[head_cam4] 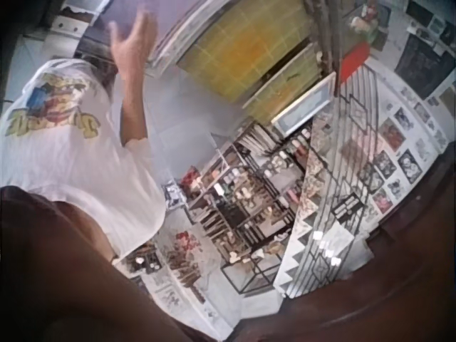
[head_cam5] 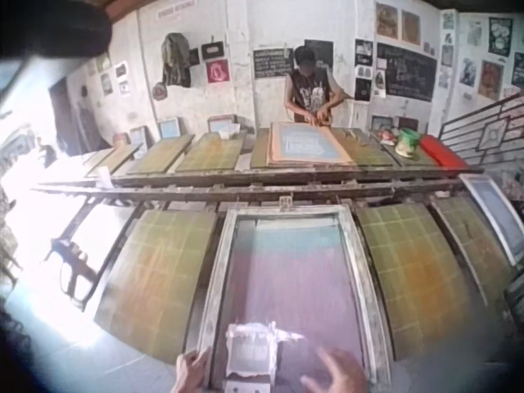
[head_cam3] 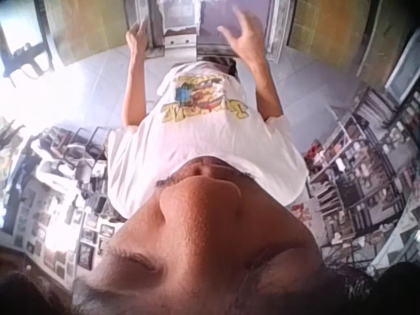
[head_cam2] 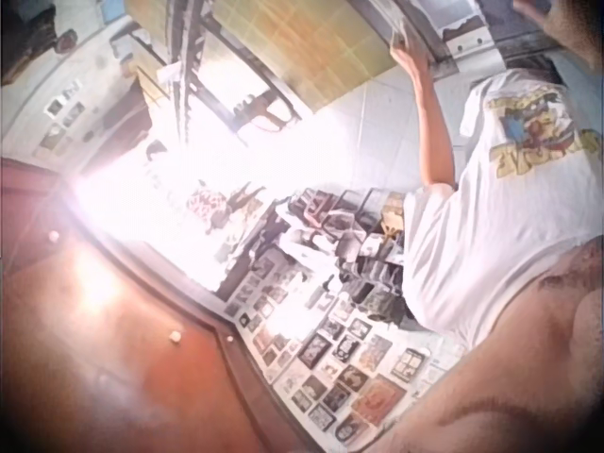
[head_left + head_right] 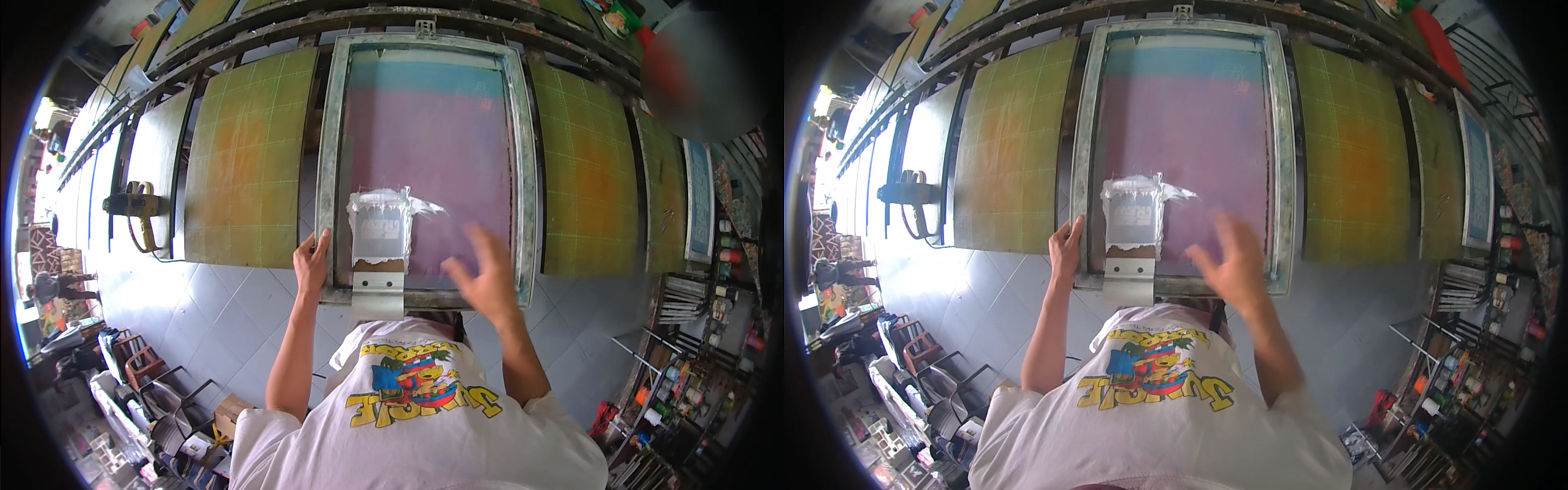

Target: The person performs screen printing on a red shirt by spreading white ink across a mesh screen with a squeegee and then using a heat gun to dry the design.

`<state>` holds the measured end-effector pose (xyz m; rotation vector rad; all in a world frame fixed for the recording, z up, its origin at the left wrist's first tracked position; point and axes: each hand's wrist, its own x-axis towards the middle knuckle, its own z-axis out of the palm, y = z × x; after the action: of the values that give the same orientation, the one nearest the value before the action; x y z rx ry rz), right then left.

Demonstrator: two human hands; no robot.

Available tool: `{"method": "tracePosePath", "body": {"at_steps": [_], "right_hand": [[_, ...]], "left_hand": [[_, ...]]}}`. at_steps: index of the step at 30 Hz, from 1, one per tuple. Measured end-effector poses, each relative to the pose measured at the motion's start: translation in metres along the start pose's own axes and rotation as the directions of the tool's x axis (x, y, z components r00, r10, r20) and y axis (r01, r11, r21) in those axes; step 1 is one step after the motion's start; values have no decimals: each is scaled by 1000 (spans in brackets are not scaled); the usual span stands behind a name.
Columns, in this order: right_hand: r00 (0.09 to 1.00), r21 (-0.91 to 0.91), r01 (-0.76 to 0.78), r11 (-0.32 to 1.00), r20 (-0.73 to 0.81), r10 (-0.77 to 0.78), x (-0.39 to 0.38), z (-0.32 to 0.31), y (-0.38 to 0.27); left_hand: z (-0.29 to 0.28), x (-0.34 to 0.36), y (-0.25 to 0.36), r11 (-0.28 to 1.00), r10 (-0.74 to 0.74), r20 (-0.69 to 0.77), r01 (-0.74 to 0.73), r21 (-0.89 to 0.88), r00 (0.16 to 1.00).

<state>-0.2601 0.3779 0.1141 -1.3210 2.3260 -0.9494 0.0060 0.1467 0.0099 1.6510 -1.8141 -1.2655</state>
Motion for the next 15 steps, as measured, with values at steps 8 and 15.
{"method": "tracePosePath", "body": {"at_steps": [8, 15], "right_hand": [[790, -420, 600, 681, 446, -421, -50, 104, -83], [946, -464, 324, 824, 178, -271, -32, 111, -98]], "left_hand": [[4, 20, -19, 901, -27, 229, 123, -416, 973], [13, 12, -9, 937, 16, 180, 48, -346, 984]]}}
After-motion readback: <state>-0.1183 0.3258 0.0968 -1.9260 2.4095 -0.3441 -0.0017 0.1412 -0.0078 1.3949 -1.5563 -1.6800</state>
